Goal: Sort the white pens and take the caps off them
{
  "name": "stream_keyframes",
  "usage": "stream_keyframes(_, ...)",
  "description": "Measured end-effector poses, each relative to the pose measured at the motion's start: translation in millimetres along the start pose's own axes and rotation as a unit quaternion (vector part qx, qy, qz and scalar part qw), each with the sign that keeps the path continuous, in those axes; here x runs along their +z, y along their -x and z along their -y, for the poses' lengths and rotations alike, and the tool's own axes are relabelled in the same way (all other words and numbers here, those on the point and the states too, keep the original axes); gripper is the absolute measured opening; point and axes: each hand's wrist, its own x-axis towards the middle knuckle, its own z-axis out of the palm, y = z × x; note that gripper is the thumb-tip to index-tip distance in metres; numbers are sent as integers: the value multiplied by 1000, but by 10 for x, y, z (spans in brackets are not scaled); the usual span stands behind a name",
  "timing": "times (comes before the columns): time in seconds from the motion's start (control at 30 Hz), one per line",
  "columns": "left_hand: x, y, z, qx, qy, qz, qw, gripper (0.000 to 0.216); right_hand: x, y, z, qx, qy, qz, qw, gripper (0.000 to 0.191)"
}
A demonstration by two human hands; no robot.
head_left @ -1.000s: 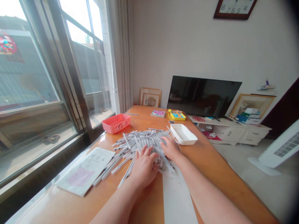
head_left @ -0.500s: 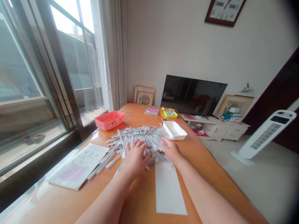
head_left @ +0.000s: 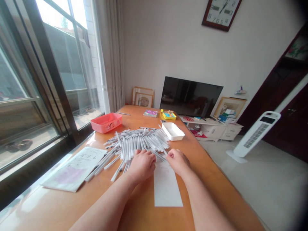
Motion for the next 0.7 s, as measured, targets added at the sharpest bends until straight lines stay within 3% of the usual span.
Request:
stream_keyframes(0.23, 51, -5, 165, 6, -35, -20, 999, 23, 102, 62, -17, -53, 29, 44, 997, 21)
stream_keyframes(0.57, 11, -45, 340, -65, -24, -33, 997, 25, 279, -98, 84, -115, 16, -17, 993, 14)
stream_keyframes(0.7, 24, -76, 332, -90, -2, -82, 993, 15, 218, -83, 57, -127, -19, -31, 991, 14)
